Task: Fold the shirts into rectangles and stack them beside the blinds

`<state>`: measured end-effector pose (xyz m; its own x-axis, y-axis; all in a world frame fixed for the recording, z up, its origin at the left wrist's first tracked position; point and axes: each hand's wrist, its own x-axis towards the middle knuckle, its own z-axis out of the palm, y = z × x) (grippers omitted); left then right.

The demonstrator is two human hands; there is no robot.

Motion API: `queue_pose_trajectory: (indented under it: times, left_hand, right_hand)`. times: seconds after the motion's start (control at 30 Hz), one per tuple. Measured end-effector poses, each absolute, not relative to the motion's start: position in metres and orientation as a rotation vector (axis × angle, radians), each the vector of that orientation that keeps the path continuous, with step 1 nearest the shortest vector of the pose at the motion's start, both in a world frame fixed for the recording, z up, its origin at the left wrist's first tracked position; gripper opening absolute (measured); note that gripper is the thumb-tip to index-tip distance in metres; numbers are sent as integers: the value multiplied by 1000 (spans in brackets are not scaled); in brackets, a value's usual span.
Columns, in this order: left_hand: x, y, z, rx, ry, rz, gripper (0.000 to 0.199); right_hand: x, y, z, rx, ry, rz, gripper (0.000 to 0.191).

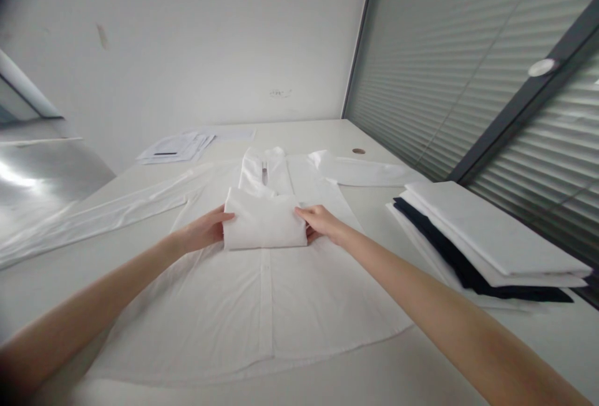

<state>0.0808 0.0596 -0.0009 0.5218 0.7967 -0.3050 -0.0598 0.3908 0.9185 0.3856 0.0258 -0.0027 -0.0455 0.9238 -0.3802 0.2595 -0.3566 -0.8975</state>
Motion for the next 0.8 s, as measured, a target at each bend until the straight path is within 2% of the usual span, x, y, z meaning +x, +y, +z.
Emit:
queue_pose_trajectory:
  times: [0.1, 0.3, 0.43, 0.53, 0.7, 0.8]
  left_hand:
    - [81, 57, 2, 1092, 810, 648, 76]
    - [92, 69, -7, 1050, 904, 614, 87]
    - [95, 78, -6, 1008, 978, 656, 80]
    - [100, 84, -4, 1023, 1015, 692, 70]
    - [108, 92, -6, 1019, 997, 756, 79]
    - [108, 96, -9, 1024, 1017, 770, 76]
  right_hand:
    - [386, 23, -1, -1639, -1306, 1424, 31]
    - [379, 29, -3, -1835, -1313, 1369, 29]
    - [376, 33, 1, -1868, -1361, 1305, 24]
    - [374, 42, 1, -1919, -1491, 1039, 23]
    - [372, 62, -6, -1990, -1636, 761, 16]
    - [371, 70, -10, -2032, -1719, 677, 17]
